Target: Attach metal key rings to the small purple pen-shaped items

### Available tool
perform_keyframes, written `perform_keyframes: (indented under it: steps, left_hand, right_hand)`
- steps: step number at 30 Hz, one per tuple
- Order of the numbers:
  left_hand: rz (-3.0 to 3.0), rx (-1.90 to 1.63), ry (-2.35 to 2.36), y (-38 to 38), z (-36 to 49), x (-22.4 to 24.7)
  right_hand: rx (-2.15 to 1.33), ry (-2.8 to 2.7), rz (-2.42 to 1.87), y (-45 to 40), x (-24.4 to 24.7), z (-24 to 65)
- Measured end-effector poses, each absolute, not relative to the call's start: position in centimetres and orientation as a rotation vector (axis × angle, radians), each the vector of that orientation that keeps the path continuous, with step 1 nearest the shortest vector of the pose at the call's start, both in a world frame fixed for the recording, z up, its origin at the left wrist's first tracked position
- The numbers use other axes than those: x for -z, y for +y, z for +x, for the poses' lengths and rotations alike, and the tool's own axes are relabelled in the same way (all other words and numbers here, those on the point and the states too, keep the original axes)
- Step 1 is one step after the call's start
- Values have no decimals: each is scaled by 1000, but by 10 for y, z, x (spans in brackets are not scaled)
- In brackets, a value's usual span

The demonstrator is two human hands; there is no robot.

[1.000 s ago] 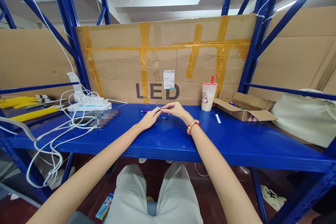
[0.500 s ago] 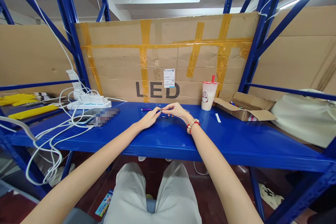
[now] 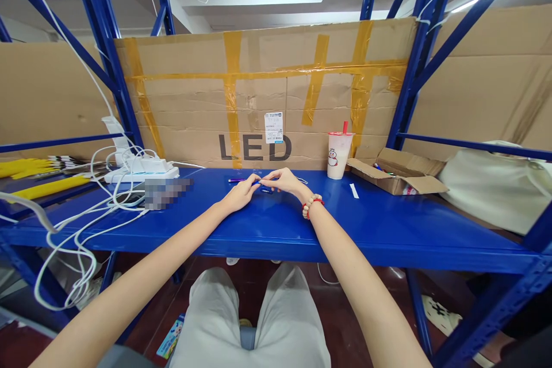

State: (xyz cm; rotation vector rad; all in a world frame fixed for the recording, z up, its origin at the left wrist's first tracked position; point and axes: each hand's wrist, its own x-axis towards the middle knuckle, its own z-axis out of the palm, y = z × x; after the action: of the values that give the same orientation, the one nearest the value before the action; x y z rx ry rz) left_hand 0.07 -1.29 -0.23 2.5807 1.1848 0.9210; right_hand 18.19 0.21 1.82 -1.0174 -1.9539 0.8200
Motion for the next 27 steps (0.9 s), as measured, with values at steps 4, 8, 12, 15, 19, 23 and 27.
perform_keyframes:
  steps: [4,8,12,15,19,23,27]
  left_hand:
    - [2552,-964,1188,-12,1,3]
    - [2544,-971,1187,-12,2,3]
    - [2573,-961,1175,-14,1,2]
    - [2600,-945,1169,-15,1,1]
    - [2621,-922,1195,-15,2,1]
    - [2614,-931,1214,-14,2,2]
    - [2614,-945,1207,-15,3,1]
  right_hand:
    - [-805,-1964,-1008,1,-19,182]
    - [-807,-1951,-1053,0,-19,182]
    - [-831,-1951,-1081,0,-20,183]
    - [-843,-1962,-1104,1,-20,183]
    - [-829,-1959,-1095,2,-19,183]
    - [-810,-1934,-1072,2,-19,183]
    - [-808,-1928,-1082,0,-20,182]
